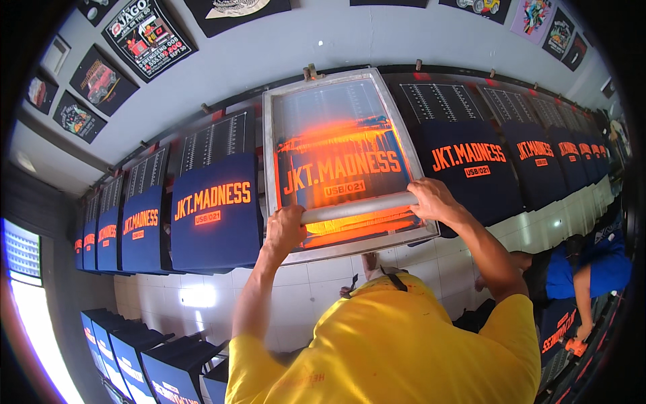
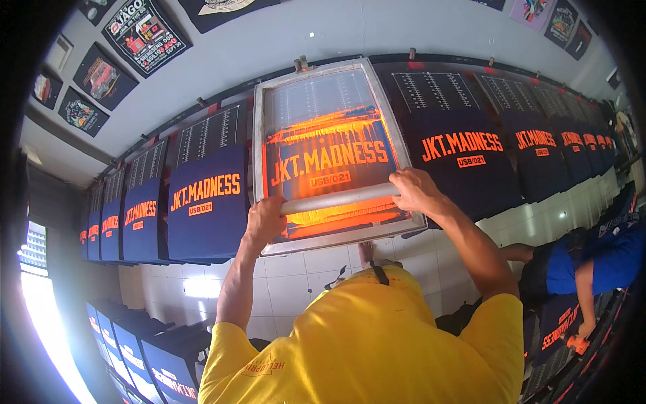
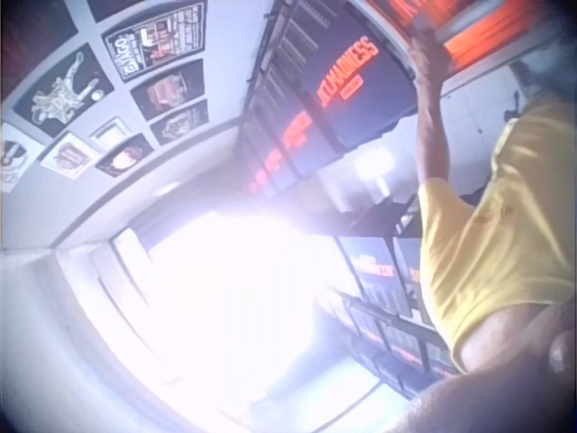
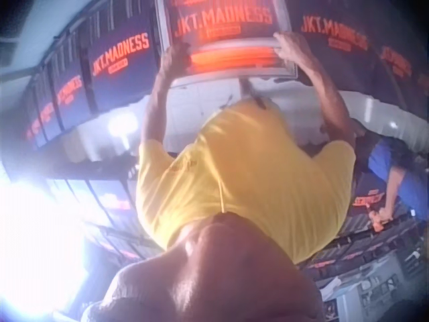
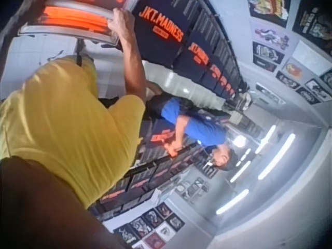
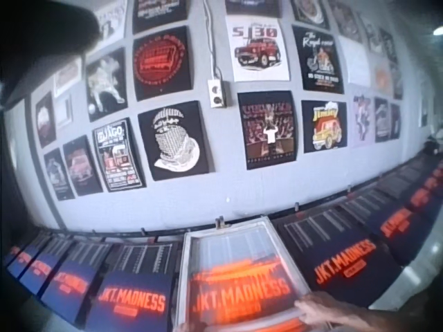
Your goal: The person performs screen printing by sliding a squeegee across a screen frame to apply ink onto t-shirts and lifting the frame to check the result.
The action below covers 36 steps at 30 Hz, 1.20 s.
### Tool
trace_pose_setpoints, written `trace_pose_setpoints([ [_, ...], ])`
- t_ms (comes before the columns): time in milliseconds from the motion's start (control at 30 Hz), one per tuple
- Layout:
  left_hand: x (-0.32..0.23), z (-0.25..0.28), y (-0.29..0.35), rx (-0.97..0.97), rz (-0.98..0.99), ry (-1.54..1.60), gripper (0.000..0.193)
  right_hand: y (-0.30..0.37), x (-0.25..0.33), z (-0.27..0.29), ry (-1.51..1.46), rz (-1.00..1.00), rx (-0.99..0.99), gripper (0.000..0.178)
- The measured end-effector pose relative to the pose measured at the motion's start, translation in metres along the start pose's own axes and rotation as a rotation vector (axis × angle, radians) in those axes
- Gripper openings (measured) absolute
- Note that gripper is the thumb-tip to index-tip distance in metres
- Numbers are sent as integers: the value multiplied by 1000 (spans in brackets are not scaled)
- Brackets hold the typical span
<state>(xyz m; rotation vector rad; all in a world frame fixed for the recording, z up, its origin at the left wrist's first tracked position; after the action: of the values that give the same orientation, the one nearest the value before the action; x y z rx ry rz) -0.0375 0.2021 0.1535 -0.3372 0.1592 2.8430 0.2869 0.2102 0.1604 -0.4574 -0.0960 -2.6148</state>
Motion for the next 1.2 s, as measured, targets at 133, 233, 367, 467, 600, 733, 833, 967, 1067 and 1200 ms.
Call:
trace_pose_setpoints([
  [133, -10, -5, 12, -99, -48, -22, 24, 22, 4, -4, 0, 17, -58, 26],
  [233, -11, -30, 25, -125, -59, -58, 33, 38, 5, -24, -3, 14, -44, 31],
  [367, 0, -48, 19, -239, -105, -111, 40, 37, 4, -39, 68, 41, -142, 34],
  [467, 1, -40, 2, -302, -147, -127, 22, 17, -6, -39, 93, 43, -203, 32],
  [600, -4, -33, -1, -225, -116, -94, 25, 15, -11, -38, 40, 25, -187, 31],
  [733, -7, -32, 2, -261, -123, -83, 27, 16, -6, -25, -3, 26, -171, 33],
  [833, -10, -33, -5, -292, -152, -107, 29, 13, -14, -30, -28, 10, -172, 33],
  [967, 3, -61, -22, -319, -177, -109, 31, 1, -29, -48, -17, 21, -203, 29],
  [1067, 12, -62, -53, -392, -227, -120, 32, -29, -48, -51, 3, 44, -256, 23],
  [1200, 34, -61, -129, -384, -206, -136, 37, -101, -89, -45, 19, 96, -282, 21],
])
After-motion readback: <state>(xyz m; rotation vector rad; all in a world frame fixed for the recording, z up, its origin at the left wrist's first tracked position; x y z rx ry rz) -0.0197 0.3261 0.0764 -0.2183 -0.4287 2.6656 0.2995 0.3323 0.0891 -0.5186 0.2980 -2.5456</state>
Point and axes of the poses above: each hand's wrist, its own y-axis away from the middle knuckle, its own z-axis out of the back of the hand, x = y × z, the point moved 8 cm from there along -y, towards the middle knuckle, and after that the axes turned 6 degrees about -y, right-handed, at the moved point
